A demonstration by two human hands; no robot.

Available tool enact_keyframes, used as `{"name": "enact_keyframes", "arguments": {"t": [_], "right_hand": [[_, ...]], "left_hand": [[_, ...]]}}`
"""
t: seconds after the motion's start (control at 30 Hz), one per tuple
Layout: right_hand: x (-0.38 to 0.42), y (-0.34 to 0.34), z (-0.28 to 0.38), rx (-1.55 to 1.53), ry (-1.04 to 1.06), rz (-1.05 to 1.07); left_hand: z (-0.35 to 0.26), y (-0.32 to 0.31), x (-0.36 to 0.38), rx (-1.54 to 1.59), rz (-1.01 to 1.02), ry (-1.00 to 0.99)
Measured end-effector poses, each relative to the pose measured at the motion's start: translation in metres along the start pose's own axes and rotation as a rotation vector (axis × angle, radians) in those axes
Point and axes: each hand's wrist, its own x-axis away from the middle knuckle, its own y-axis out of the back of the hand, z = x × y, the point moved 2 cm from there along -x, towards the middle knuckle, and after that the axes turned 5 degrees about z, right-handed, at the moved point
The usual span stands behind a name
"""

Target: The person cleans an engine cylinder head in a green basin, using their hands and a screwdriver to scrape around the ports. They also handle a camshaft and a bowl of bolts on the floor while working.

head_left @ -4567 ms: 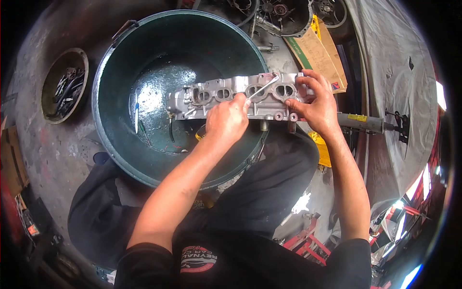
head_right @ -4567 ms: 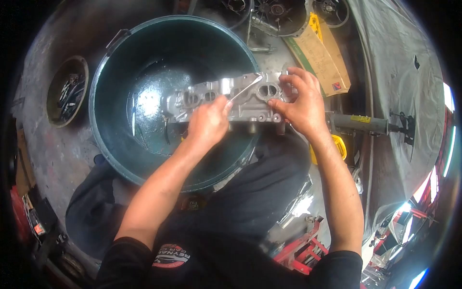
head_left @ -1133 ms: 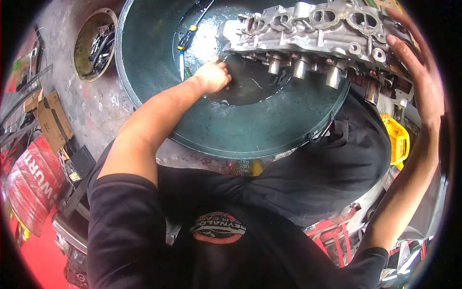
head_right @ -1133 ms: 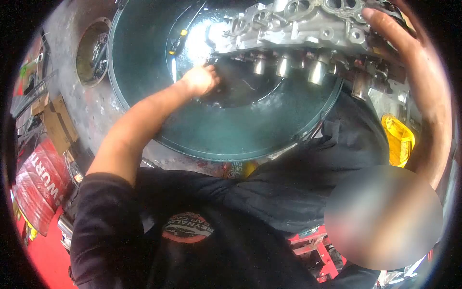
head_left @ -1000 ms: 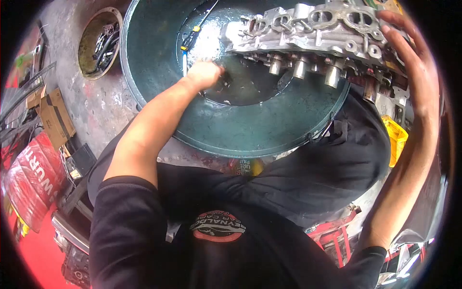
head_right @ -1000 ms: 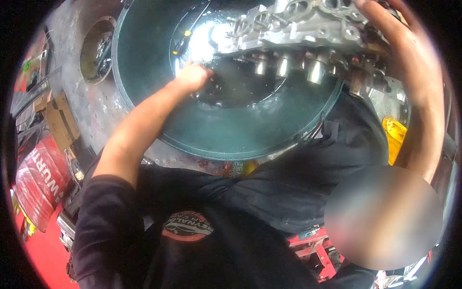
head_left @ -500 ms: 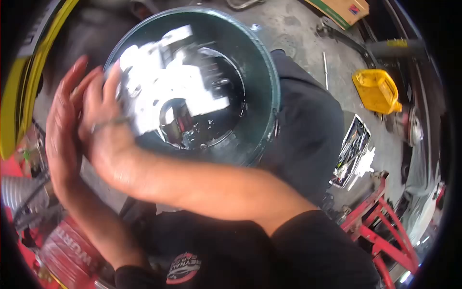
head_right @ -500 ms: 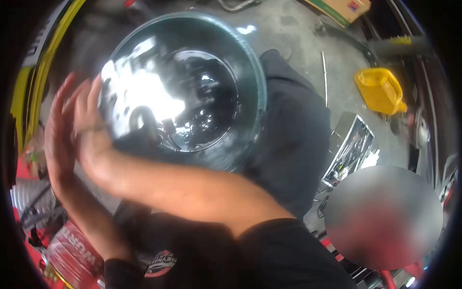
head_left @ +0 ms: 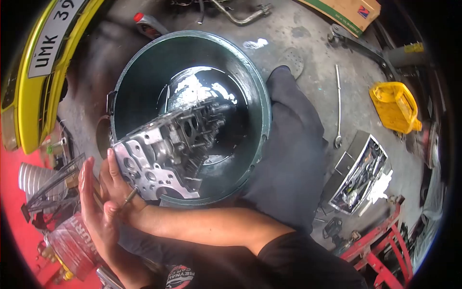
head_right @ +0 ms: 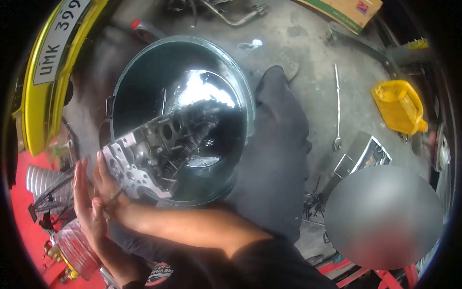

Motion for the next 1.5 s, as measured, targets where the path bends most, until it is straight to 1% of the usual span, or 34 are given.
{"name": "enact_keyframes", "arguments": {"t": [0.03,0.1,0.13,0.2,0.27,0.3,0.47,0.57,0.67,0.77,0.8,0.83,0.87,0.9,0.93,0.97,1.0,1.07,1.1,1.17,1.2,1.23,1.27,1.3,1.33,1.4,1.47,1.5], "right_hand": [[0.005,0.005,-0.002,0.033,0.026,0.011],[0.017,0.016,-0.007,0.104,0.074,0.035],[0.02,0.018,-0.005,0.095,0.091,0.039],[0.029,0.021,-0.007,0.072,0.105,0.035],[0.029,0.019,-0.01,0.047,0.123,0.026],[0.03,0.019,-0.012,0.039,0.13,0.024],[0.031,0.016,-0.002,0.009,0.219,0.016],[0.028,0.016,-0.002,0.011,0.298,0.02],[0.021,0.014,-0.014,0.055,0.353,0.008],[0.002,0.011,-0.041,0.13,0.396,-0.025],[-0.008,0.011,-0.053,0.168,0.391,-0.025],[-0.026,0.01,-0.065,0.216,0.362,-0.01],[-0.043,0.017,-0.06,0.416,0.273,0.138],[-0.055,0.017,-0.069,0.282,0.12,0.117],[-0.074,0.017,-0.088,0.311,0.102,0.229],[-0.083,0.025,-0.087,0.347,0.017,0.252],[-0.101,0.022,-0.106,0.337,0.004,0.303],[-0.134,0.017,-0.146,0.247,0.046,0.329],[-0.152,0.015,-0.17,0.207,0.054,0.363],[-0.189,0.014,-0.215,0.176,0.085,0.388],[-0.204,0.013,-0.239,0.182,0.103,0.382],[-0.206,0.02,-0.246,0.021,0.046,0.437],[-0.206,0.025,-0.25,-0.139,-0.018,0.488],[-0.211,0.03,-0.262,-0.195,-0.041,0.481],[-0.213,0.03,-0.273,-0.25,-0.07,0.476],[-0.208,0.048,-0.275,-0.229,-0.066,0.477],[-0.188,0.06,-0.262,-0.368,-0.201,0.423],[-0.184,0.066,-0.264,-0.347,-0.237,0.363]], "left_hand": [[-0.012,0.001,0.007,-0.046,-0.054,-0.026],[-0.016,-0.017,0.024,0.313,-0.012,-0.105],[-0.031,-0.025,0.024,0.49,0.009,-0.148],[-0.06,-0.036,0.019,-0.244,0.091,-0.312],[-0.045,-0.046,0.026,-0.433,0.006,-0.359],[-0.045,-0.049,0.023,-0.347,-0.034,-0.372],[-0.046,-0.054,0.025,-0.381,-0.173,-0.348],[-0.048,-0.059,0.016,-0.311,-0.372,-0.322],[-0.049,-0.057,0.011,-0.082,-0.577,-0.376],[-0.027,-0.018,0.022,0.034,-0.856,-0.471],[-0.014,0.002,0.034,-0.019,-0.976,-0.444],[0.008,0.02,0.048,-0.055,-1.011,-0.408],[0.034,0.036,0.071,-0.092,-1.049,-0.364],[0.06,0.052,0.1,-0.176,-1.062,-0.251],[0.084,0.062,0.132,-0.255,-1.07,-0.152],[0.109,0.067,0.171,-0.248,-1.078,-0.055],[0.129,0.072,0.215,-0.235,-1.083,0.03],[0.159,0.063,0.308,-0.259,-1.036,0.409],[0.172,0.048,0.343,-0.212,-1.028,0.582],[0.193,0.009,0.437,-0.276,-0.908,1.032],[0.195,-0.014,0.478,-0.147,-0.959,1.119],[0.195,-0.04,0.515,-0.015,-1.01,1.2],[0.197,-0.07,0.553,0.139,-1.129,1.278],[0.194,-0.104,0.586,0.303,-1.247,1.349],[0.186,-0.136,0.604,0.395,-1.29,1.442],[0.174,-0.192,0.632,0.56,-1.381,1.582],[0.165,-0.24,0.647,0.696,-1.477,1.68],[0.162,-0.261,0.651,0.731,-1.496,1.712]]}}
